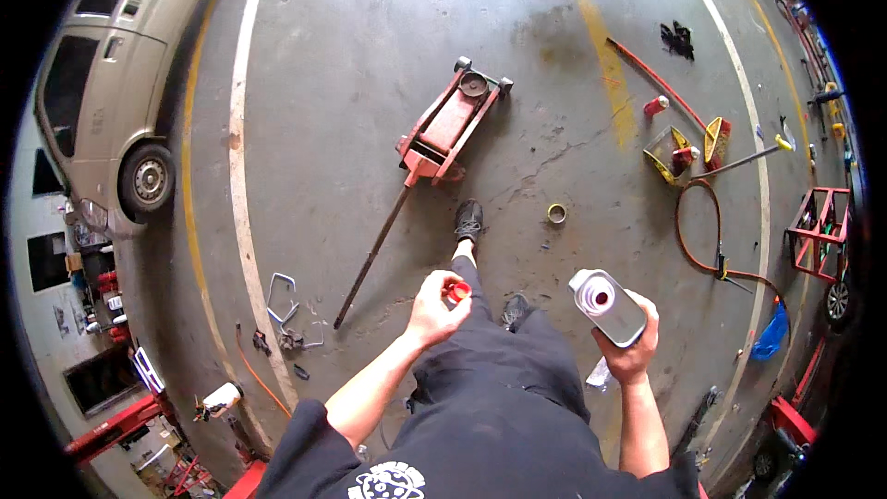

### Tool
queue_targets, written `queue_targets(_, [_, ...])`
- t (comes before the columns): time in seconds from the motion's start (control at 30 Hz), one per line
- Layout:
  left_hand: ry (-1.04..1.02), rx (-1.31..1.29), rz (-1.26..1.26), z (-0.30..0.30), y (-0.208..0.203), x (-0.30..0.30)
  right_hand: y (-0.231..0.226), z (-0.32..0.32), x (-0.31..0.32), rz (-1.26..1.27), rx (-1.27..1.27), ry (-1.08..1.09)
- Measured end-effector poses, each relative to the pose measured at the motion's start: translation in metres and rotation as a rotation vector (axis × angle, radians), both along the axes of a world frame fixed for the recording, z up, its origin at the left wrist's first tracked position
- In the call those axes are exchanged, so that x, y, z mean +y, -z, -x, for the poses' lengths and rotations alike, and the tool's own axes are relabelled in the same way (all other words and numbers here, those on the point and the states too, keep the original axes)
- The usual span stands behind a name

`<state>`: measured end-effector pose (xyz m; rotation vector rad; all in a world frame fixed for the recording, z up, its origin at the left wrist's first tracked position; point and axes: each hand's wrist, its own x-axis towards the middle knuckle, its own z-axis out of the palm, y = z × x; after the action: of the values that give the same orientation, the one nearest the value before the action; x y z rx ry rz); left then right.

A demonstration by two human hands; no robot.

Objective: The person walks through a garage, picks up a floor jack, retrieves a bottle of CVT fluid and a funnel, then pours the fluid into the jack's reservoir using the funnel. The person handles the bottle and funnel with both hands and completes the pour.

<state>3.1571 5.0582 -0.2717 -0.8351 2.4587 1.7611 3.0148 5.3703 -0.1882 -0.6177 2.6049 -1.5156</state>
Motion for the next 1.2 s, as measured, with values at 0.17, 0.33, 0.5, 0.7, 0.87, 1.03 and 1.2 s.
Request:
queue_targets(0.17, [0.065,-0.036,-0.043,0.085,0.031,-0.073,0.027,0.011,-0.049,0.018,-0.243,0.185])
queue_targets(0.33, [0.061,-0.071,-0.074,0.127,0.044,-0.125,0.029,0.036,-0.098,0.003,-0.345,0.248])
queue_targets(0.5, [0.106,-0.102,-0.084,0.145,0.053,-0.148,0.026,0.057,-0.134,0.007,-0.346,0.264])
queue_targets(0.7, [0.213,-0.049,-0.122,0.168,0.038,-0.151,0.007,0.047,-0.148,0.022,-0.282,0.365])
queue_targets(0.87, [0.333,0.04,-0.031,0.194,0.033,-0.135,-0.002,0.025,-0.131,-0.02,-0.131,0.404])
queue_targets(1.03, [0.472,0.069,-0.139,0.219,0.015,-0.099,-0.016,-0.026,-0.097,0.023,-0.047,0.582])
queue_targets(1.2, [0.652,0.138,-0.121,0.198,-0.017,-0.061,-0.048,-0.126,-0.078,0.018,0.012,0.797])
